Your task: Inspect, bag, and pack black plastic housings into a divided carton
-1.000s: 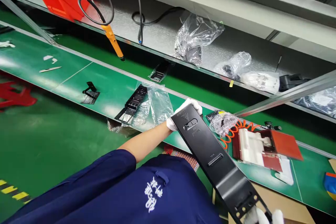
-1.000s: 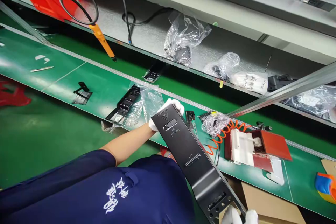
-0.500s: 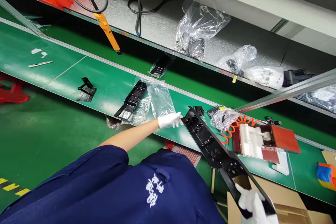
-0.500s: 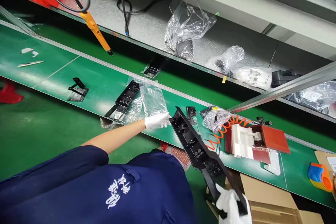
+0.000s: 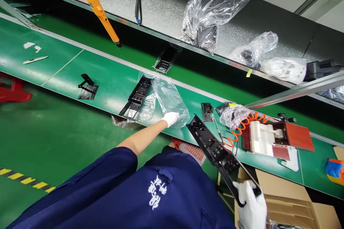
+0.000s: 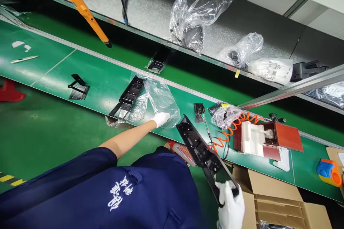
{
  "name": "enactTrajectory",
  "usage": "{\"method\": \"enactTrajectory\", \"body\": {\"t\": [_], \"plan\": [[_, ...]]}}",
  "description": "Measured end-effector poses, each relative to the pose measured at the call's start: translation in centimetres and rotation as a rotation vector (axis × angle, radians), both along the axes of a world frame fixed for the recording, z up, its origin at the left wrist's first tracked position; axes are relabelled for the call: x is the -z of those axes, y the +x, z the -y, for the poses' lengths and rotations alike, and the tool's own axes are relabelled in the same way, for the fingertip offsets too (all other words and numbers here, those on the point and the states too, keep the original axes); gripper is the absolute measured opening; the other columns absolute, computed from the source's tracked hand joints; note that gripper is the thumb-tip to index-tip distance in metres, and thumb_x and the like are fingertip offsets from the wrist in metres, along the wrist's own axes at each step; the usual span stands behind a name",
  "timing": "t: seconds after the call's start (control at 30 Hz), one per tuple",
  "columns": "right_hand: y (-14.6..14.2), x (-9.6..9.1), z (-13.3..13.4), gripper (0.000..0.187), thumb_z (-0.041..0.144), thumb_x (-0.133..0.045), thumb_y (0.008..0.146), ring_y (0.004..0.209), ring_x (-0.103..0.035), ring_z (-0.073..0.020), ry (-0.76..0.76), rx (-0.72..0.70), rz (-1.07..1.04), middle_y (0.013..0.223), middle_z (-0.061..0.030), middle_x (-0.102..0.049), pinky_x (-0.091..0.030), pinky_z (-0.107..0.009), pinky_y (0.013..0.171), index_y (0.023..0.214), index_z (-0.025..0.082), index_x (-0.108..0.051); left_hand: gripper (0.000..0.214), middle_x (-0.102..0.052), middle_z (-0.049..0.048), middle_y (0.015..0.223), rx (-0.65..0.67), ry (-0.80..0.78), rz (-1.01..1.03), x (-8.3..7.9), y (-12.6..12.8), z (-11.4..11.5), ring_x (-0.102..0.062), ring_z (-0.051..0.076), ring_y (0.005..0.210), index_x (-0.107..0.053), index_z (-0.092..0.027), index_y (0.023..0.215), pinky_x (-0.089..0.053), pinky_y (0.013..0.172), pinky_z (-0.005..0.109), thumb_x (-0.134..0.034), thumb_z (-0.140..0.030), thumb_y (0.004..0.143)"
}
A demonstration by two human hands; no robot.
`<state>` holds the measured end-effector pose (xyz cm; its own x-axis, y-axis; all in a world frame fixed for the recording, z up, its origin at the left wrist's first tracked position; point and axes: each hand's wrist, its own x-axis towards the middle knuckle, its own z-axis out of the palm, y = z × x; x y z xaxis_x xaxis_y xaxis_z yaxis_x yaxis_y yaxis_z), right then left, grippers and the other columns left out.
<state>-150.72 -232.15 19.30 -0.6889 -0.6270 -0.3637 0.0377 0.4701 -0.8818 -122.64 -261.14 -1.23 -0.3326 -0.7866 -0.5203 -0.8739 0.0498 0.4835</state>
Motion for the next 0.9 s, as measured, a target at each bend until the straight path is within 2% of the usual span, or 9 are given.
{"method": "enactTrajectory", "body": {"t": [0.13, 0.23, 0.3, 0.37, 0.47, 0.57, 0.67, 0.77, 0.9], "plan": [[2.7, 0.4, 4.1, 0.054, 0.054, -0.079, 0.063, 0.062, -0.056, -0.0072, 0.051, 0.002, 0.034, 0.075, 0.0028, -0.058, -0.050, -0.015, 0.055, 0.095, 0.017, -0.057, 0.035, -0.067, 0.0098, 0.107, 0.011, -0.112, -0.047, -0.7, -1.2, 0.5, -0.064, 0.021, 0.100, -0.060, -0.012, 0.115, -0.050, 0.093, 0.044, -0.047, -0.041, 0.098], [3.6, 0.9, 5.7, 0.051, 0.057, -0.074, 0.070, 0.052, -0.045, -0.0030, 0.013, 0.013, 0.060, 0.063, 0.0075, -0.047, -0.049, -0.015, 0.055, 0.093, 0.016, -0.053, 0.035, -0.068, 0.0126, 0.108, 0.032, -0.162, -0.089, -1.0, -1.5, -0.3, -0.064, 0.021, 0.103, -0.062, -0.011, 0.112, -0.047, 0.095, 0.038, -0.040, -0.036, 0.101], [3.8, 1.4, 6.2, 0.049, 0.059, -0.069, 0.074, 0.046, -0.036, -0.0019, 0.017, 0.035, 0.068, 0.055, 0.0100, -0.037, -0.043, -0.014, 0.049, 0.091, 0.017, -0.050, 0.034, -0.068, 0.0132, 0.112, 0.026, -0.185, -0.105, -0.9, -1.5, -1.0, -0.064, 0.022, 0.107, -0.063, -0.013, 0.111, -0.046, 0.096, 0.033, -0.037, -0.033, 0.101], [4.0, 2.1, 6.5, 0.050, 0.060, -0.069, 0.074, 0.045, -0.033, -0.0016, 0.041, 0.024, 0.094, 0.054, 0.0101, -0.034, -0.037, -0.014, 0.044, 0.088, 0.017, -0.049, 0.034, -0.067, 0.0136, 0.116, -0.001, -0.210, -0.110, -0.8, -1.6, -1.6, -0.063, 0.022, 0.110, -0.063, -0.013, 0.113, -0.045, 0.097, 0.031, -0.035, -0.029, 0.102], [4.6, 3.0, 7.1, 0.054, 0.060, -0.073, 0.068, 0.049, -0.039, -0.0014, 0.050, -0.005, 0.173, 0.066, 0.0069, -0.048, -0.042, -0.015, 0.048, 0.091, 0.016, -0.053, 0.034, -0.068, 0.0128, 0.112, -0.011, -0.237, -0.131, -0.9, -2.0, -2.1, -0.063, 0.022, 0.107, -0.064, -0.014, 0.109, -0.046, 0.093, 0.030, -0.034, -0.028, 0.101], [5.1, 3.5, 7.6, 0.061, 0.060, -0.076, 0.062, 0.059, -0.050, -0.0043, 0.013, 0.065, 0.257, 0.077, 0.0039, -0.056, -0.052, -0.019, 0.058, 0.098, 0.017, -0.054, 0.031, -0.069, 0.0094, 0.102, 0.025, -0.250, -0.169, -1.3, -2.0, -2.3, -0.065, 0.020, 0.098, -0.065, -0.016, 0.099, -0.046, 0.089, 0.030, -0.037, -0.031, 0.101], [5.4, 3.9, 7.9, 0.062, 0.060, -0.076, 0.060, 0.060, -0.051, -0.0048, -0.012, 0.124, 0.298, 0.071, 0.0052, -0.053, -0.054, -0.021, 0.063, 0.098, 0.017, -0.052, 0.031, -0.068, 0.0080, 0.093, 0.034, -0.268, -0.190, -2.0, -1.7, -2.4, -0.065, 0.020, 0.091, -0.063, -0.016, 0.093, -0.047, 0.085, 0.030, -0.037, -0.030, 0.101], [5.5, 4.8, 8.0, 0.059, 0.059, -0.073, 0.063, 0.058, -0.048, -0.0037, -0.052, 0.121, 0.292, 0.070, 0.0057, -0.051, -0.054, -0.022, 0.068, 0.097, 0.017, -0.049, 0.029, -0.066, 0.0078, 0.086, 0.055, -0.290, -0.229, -3.0, -2.0, -2.7, -0.064, 0.020, 0.087, -0.062, -0.015, 0.088, -0.047, 0.081, 0.030, -0.039, -0.029, 0.100], [5.9, 7.0, 9.3, 0.050, 0.057, -0.067, 0.067, 0.054, -0.040, -0.0026, -0.094, 0.002, 0.217, 0.065, 0.0082, -0.042, -0.052, -0.023, 0.068, 0.086, 0.018, -0.040, 0.031, -0.065, 0.0074, 0.082, 0.156, -0.333, -0.359, -5.5, -4.5, -4.5, -0.064, 0.019, 0.084, -0.063, -0.014, 0.083, -0.048, 0.080, 0.029, -0.040, -0.028, 0.099]]}}
